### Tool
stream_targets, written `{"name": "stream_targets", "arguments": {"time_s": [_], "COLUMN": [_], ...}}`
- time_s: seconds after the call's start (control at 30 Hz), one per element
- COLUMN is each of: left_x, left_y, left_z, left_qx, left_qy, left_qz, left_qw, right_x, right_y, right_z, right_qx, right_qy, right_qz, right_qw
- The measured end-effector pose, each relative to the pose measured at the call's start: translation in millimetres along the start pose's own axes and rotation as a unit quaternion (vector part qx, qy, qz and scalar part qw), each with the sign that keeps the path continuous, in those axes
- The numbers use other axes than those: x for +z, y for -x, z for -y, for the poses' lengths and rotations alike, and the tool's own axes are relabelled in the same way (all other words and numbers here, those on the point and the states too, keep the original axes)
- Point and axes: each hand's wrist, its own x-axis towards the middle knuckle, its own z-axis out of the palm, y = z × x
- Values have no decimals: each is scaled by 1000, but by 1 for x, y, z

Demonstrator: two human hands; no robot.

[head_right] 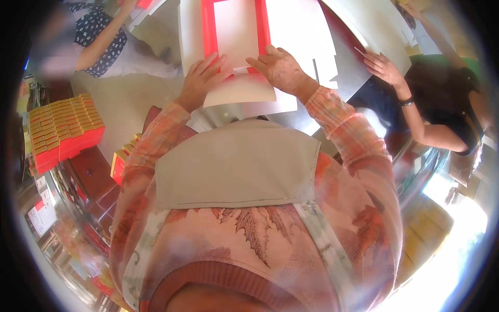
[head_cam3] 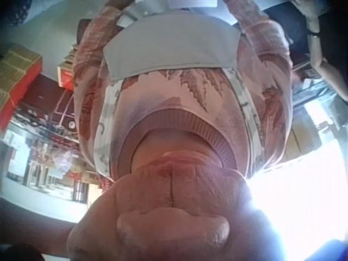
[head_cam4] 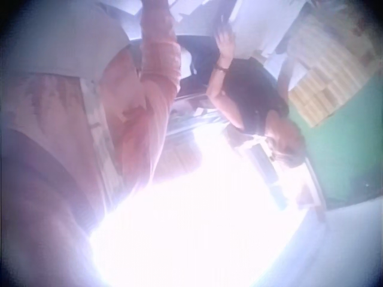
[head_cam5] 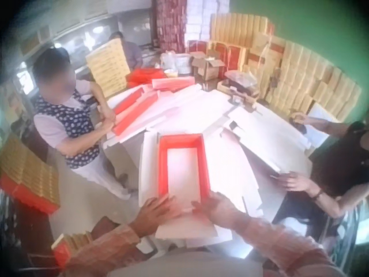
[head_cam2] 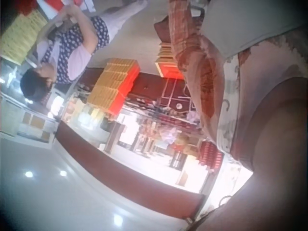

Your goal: The person assembles white cardboard boxes by folding the flaps and securing them with red tape. They work at a table in a room with stacks of finished boxes, handling the materials by hand to create a finished rectangular box.

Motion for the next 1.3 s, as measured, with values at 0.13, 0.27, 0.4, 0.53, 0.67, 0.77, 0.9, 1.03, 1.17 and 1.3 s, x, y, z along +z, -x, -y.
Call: {"name": "stream_targets", "arguments": {"time_s": [0.13,0.27,0.4,0.53,0.67,0.77,0.9,1.03,1.17,1.3], "left_x": [-3,-4,-11,-13,-11,-10,-19,-16,-15,-28], "left_y": [-4,-3,-10,-13,-12,-14,-14,-4,0,-28], "left_z": [0,1,0,4,6,4,14,26,32,12], "left_qx": [15,7,9,8,-11,-40,-85,-142,-120,-183], "left_qy": [-6,-8,8,36,79,131,203,280,299,270], "left_qz": [17,26,24,35,25,26,80,81,101,53], "left_qw": [1000,1000,1000,999,997,990,972,946,941,944], "right_x": [-3,-7,-11,-16,-26,-13,-1,-4,-17,-5], "right_y": [-4,-6,2,19,19,22,21,16,12,17], "right_z": [-1,-3,-10,-19,-8,-4,1,4,10,12], "right_qx": [-14,-56,-41,-38,-6,14,101,154,161,197], "right_qy": [5,-15,-65,-168,-202,-210,-271,-279,-272,-267], "right_qz": [8,-44,-31,-41,-50,-100,-115,-92,-81,-132], "right_qw": [1000,997,997,984,978,972,950,943,945,934]}}
